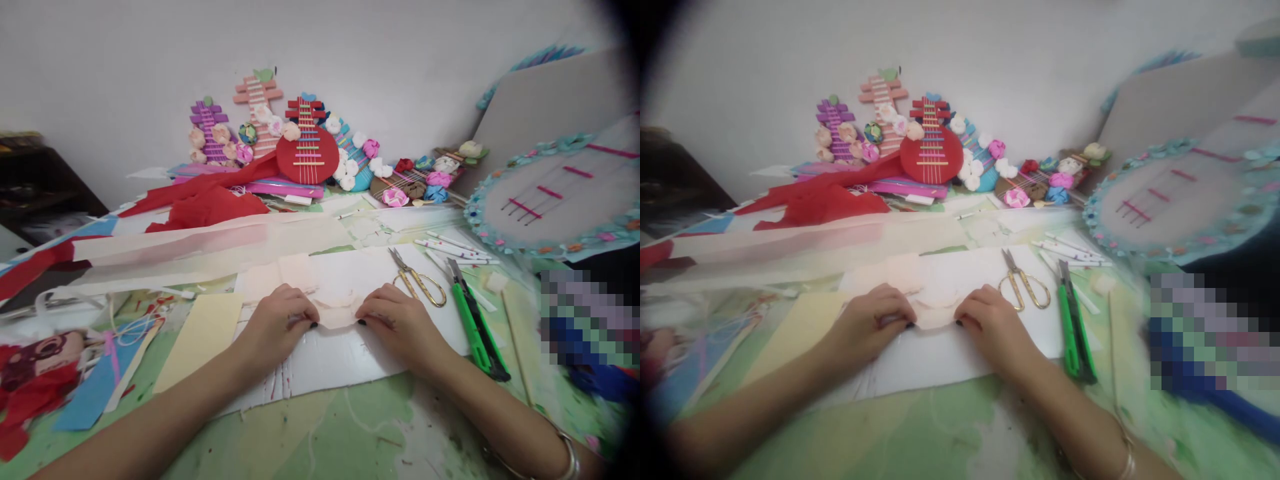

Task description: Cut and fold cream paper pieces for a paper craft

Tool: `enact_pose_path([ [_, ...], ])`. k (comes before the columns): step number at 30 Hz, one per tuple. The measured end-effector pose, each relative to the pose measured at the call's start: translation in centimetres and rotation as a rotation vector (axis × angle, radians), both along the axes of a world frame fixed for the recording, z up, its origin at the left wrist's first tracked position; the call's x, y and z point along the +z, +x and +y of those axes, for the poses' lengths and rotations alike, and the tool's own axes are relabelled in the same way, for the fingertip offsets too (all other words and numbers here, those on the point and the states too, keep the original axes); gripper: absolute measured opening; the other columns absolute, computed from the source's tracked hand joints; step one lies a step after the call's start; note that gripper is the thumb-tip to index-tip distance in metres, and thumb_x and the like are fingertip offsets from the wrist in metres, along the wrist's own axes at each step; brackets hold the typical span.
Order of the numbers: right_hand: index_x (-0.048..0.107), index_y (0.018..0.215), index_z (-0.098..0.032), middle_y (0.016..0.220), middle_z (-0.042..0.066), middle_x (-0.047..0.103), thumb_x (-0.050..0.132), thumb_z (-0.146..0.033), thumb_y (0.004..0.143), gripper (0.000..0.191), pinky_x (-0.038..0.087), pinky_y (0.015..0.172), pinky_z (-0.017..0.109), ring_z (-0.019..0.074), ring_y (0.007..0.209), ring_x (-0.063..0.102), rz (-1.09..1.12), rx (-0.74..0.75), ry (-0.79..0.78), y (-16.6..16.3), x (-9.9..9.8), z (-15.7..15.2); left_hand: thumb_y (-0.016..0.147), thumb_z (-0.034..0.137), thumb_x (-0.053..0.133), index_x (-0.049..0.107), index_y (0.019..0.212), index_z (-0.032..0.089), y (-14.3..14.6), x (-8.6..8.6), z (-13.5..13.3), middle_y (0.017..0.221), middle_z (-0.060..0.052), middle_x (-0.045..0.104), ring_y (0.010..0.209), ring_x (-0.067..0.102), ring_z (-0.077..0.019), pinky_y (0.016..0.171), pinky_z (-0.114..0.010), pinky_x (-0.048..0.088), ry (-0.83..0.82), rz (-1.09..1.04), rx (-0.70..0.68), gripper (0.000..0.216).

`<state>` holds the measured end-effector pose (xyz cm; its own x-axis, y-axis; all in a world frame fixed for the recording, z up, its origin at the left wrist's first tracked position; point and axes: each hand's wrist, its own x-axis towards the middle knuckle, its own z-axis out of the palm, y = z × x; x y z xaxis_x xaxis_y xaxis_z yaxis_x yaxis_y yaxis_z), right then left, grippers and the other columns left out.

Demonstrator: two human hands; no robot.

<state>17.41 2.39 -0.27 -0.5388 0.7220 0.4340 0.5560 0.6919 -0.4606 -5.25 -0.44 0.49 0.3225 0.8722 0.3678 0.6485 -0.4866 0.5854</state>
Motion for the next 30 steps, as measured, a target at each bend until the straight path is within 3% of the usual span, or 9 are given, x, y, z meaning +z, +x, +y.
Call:
enact_pose_path([
  [9,0.068,0.076,-0.02,0.082,0.003,0.063,0.058,-0.01,0.074,0.015,0.042,0.071,0.029,0.0166,0.08,0.056,0.015,-0.071,-0.182,-0.09,0.37,0.11,0.072,0.008,0.055,0.06,0.07,0.017,0.31,0.13,-0.2,0.074,-0.002,0.059,0.075,0.053,-0.0165,0.069,-0.031,0.044,-0.043,0.054,0.01,0.011],
  [17,0.065,0.07,-0.019,0.075,0.003,0.06,0.058,-0.016,0.073,0.008,0.039,0.063,0.027,0.0151,0.07,0.052,0.013,-0.158,-0.251,-0.43,0.43,0.12,0.074,0.014,0.053,0.057,0.066,0.017,0.66,0.33,-0.06,0.07,-0.002,0.058,0.071,0.052,-0.0159,0.064,-0.029,0.043,-0.038,0.074,0.044,0.01],
  [30,0.063,0.063,-0.018,0.082,0.004,0.058,0.055,-0.013,0.069,0.01,0.041,0.065,0.028,0.016,0.075,0.054,0.061,-0.198,-0.301,-0.83,0.35,0.19,0.077,0.015,0.05,0.053,0.066,0.017,0.94,0.13,0.05,0.069,-0.001,0.055,0.068,0.049,-0.0159,0.061,-0.028,0.041,-0.022,0.112,0.061,0.012],
])
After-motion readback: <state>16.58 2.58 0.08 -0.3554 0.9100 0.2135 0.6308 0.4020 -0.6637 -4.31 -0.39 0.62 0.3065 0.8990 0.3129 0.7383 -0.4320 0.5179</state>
